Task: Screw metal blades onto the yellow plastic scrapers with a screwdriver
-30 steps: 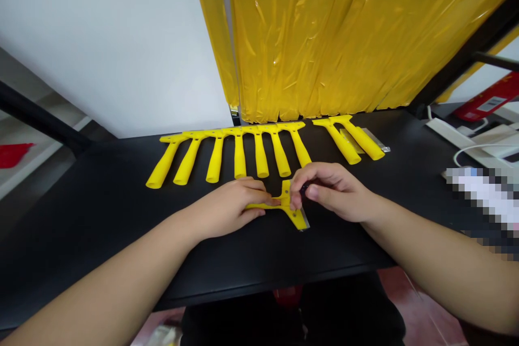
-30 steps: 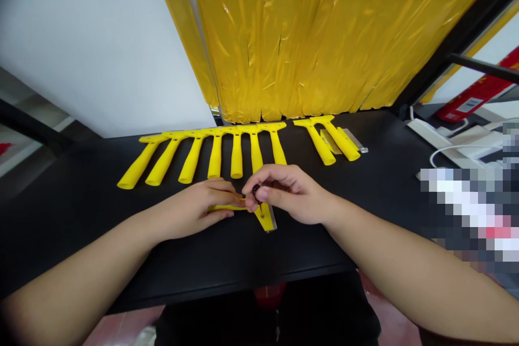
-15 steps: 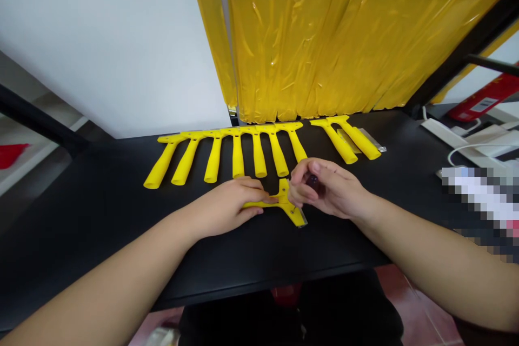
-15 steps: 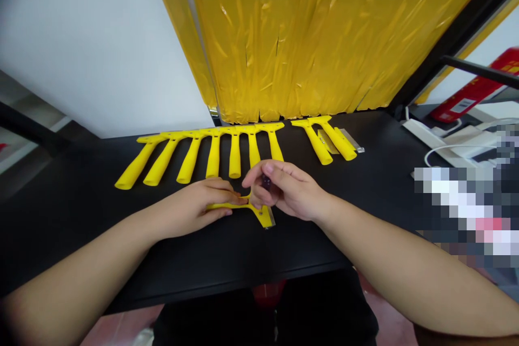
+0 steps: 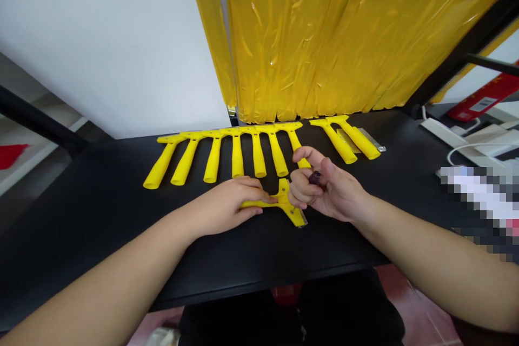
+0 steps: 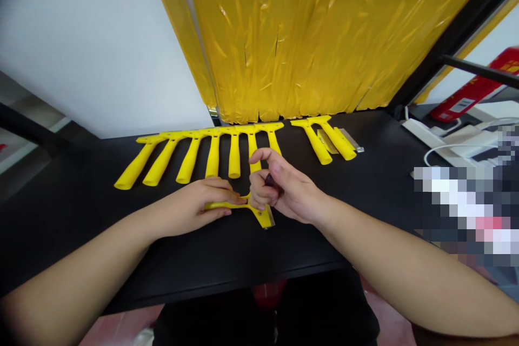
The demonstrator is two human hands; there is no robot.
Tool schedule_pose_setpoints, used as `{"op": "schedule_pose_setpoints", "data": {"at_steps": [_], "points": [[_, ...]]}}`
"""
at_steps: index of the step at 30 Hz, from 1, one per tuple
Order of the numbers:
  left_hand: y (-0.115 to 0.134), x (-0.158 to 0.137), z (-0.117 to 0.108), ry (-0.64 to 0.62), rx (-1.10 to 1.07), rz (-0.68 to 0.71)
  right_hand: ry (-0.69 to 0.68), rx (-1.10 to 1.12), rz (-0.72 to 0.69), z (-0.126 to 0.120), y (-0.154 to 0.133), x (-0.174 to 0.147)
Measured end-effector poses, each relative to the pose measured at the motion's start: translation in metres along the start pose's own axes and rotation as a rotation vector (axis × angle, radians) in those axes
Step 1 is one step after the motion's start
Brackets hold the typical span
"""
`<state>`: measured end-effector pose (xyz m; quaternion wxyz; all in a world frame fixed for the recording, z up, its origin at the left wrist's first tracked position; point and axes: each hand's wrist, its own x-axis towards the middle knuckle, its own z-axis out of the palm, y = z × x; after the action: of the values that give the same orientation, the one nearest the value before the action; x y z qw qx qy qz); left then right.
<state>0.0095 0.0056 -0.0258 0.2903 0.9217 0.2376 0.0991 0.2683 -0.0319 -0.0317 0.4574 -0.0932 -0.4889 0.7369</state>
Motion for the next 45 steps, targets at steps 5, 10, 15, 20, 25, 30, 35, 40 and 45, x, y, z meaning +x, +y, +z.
{"op": "schedule_pose_setpoints", "data": {"at_steps": [5, 10, 15, 20, 25, 30, 35, 40, 45], "points": [[-0.0015, -0.0005, 0.0008, -0.01, 0.009, -0.002, 0.052, -0.061, -0.004, -0.0011, -0.0019, 0.0006], [-0.0007, 0.0003, 0.0006, -0.002, 0.001, -0.001, -0.025, -0.027, -0.002, -0.0009, 0.0007, 0.0011], [0.0002, 0.0002, -0.0001, -0.013, 0.01, -0.001, 0.039, -0.031, -0.023, -0.0017, 0.0, 0.0001], [0.0002, 0.0, -0.0001, -0.009, 0.02, -0.01, -0.02, -0.115, -0.003, -0.0019, -0.0008, -0.0006], [-0.0005, -0.0001, 0.0004, -0.005, 0.017, 0.005, 0.007, 0.007, 0.051, 0.0022, 0.0015, -0.0012], [-0.0002, 0.0, 0.0002, -0.005, 0.015, 0.001, 0.027, -0.005, 0.011, 0.0009, -0.0006, 0.0007], [0.001, 0.0001, -0.0003, 0.008, 0.004, -0.004, -0.051, -0.011, 0.007, 0.0013, -0.0011, -0.0015], [0.0005, 0.0001, -0.0002, -0.01, 0.016, 0.001, 0.036, -0.027, -0.007, 0.0015, -0.0021, -0.0012], [-0.0006, -0.0001, 0.0003, -0.006, 0.019, 0.002, -0.042, -0.056, -0.024, -0.0009, 0.0003, 0.0004]]}}
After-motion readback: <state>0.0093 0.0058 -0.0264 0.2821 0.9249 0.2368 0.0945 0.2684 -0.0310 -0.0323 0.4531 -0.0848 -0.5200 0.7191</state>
